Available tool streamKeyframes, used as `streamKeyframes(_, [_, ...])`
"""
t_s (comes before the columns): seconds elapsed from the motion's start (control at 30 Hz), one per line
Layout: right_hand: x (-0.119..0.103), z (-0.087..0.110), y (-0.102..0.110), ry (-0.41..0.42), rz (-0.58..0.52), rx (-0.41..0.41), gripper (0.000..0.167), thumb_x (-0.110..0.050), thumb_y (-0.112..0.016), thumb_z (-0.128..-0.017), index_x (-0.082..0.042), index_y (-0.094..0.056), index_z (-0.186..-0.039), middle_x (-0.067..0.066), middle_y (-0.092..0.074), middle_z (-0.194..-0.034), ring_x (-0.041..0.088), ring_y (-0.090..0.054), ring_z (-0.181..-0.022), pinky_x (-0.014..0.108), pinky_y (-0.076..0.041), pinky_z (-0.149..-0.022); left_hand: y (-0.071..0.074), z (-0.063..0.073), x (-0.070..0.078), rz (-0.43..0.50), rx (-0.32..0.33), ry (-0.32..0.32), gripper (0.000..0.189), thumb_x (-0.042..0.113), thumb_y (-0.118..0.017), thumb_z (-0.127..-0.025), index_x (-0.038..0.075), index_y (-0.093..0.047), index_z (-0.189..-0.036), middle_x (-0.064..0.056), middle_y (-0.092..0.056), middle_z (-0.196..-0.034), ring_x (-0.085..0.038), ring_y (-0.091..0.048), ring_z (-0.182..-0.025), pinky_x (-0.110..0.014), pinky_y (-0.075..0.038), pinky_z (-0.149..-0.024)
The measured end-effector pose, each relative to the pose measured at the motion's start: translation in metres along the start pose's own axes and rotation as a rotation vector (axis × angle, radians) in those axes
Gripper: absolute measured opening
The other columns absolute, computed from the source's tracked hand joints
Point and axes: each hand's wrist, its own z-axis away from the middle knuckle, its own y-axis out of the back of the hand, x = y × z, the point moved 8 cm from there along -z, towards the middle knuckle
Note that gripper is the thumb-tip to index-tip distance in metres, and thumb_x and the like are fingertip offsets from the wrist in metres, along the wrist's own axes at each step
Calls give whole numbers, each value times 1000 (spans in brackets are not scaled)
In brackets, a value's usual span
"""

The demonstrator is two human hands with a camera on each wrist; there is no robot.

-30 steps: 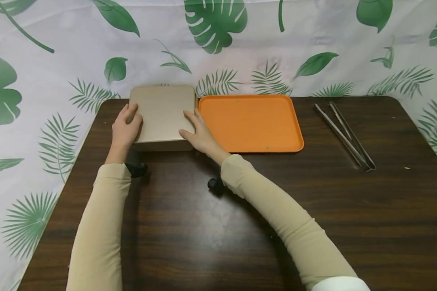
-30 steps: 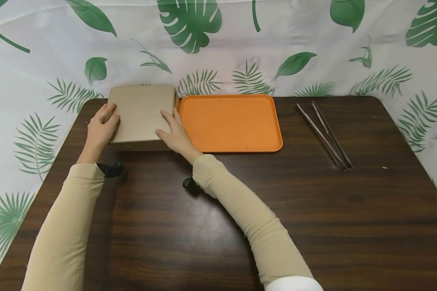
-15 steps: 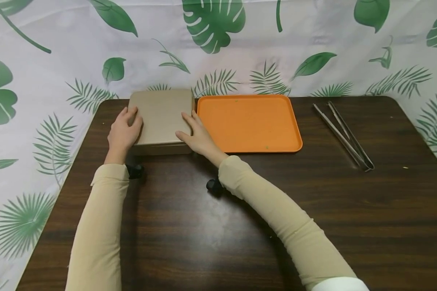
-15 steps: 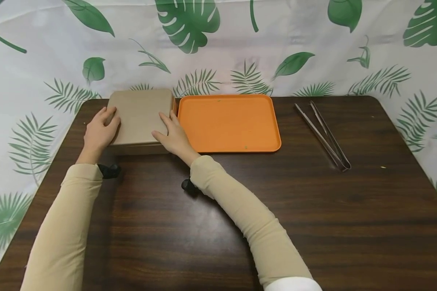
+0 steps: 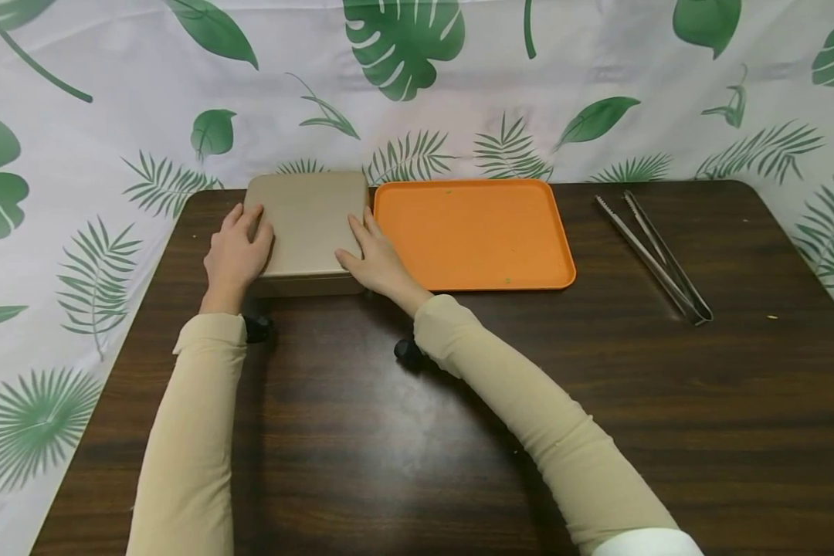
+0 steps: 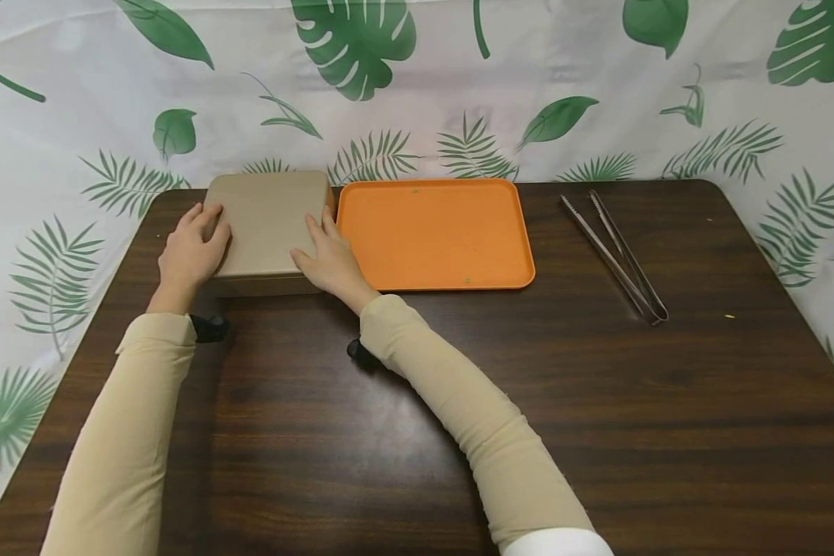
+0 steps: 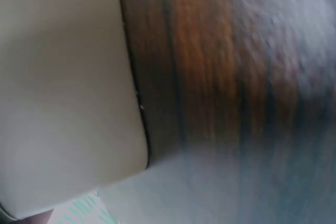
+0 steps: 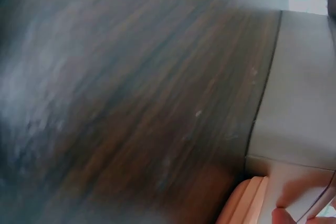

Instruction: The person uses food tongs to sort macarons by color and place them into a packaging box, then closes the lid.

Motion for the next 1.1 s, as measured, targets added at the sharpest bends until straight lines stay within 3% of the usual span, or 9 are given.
streamKeyframes(0.2, [0,-4,-3,4,119,-14,70,-37,-42,-99,-15,-7,-155,9,16,-161,35,-26,-144,44,-33,-115,-4,-3,3,-102,-37,-51,57,47,-17,-98,30,-19,-153,-5,-7,-163,-58,-28,-132,-72,-29,-99])
streamKeyframes(0.4, [1,-6,-3,11,204,-47,73,-42,-39,-98,-16,-1,-155,3,21,-160,31,-34,-141,42,-42,-108,-6,-4,7,-150,-64,-81,57,45,-14,-98,31,-16,-153,-2,-4,-163,-58,-29,-130,-71,-29,-99])
streamKeyframes(0.7, [3,-8,-5,22,229,-82,73,-47,-36,-100,-16,1,-155,2,17,-161,29,-24,-146,39,-30,-117,-4,-4,8,-166,-78,-71,57,43,-15,-98,27,-19,-154,-6,-10,-163,-59,-28,-130,-72,-28,-99])
streamKeyframes(0.93, [3,-10,-5,28,296,-57,75,-51,-35,-99,-15,-2,-155,5,13,-162,28,-6,-150,43,-12,-123,-5,-7,8,-160,-60,-80,58,44,-15,-98,27,-21,-153,-6,-11,-163,-58,-29,-130,-72,-29,-98])
streamKeyframes(1.1, [2,-12,-4,30,304,-61,77,-52,-37,-99,-13,-2,-155,7,12,-162,27,-6,-150,44,-12,-123,-5,-9,9,-150,-59,-83,57,44,-16,-98,28,-21,-153,-5,-12,-163,-58,-29,-130,-73,-28,-98])
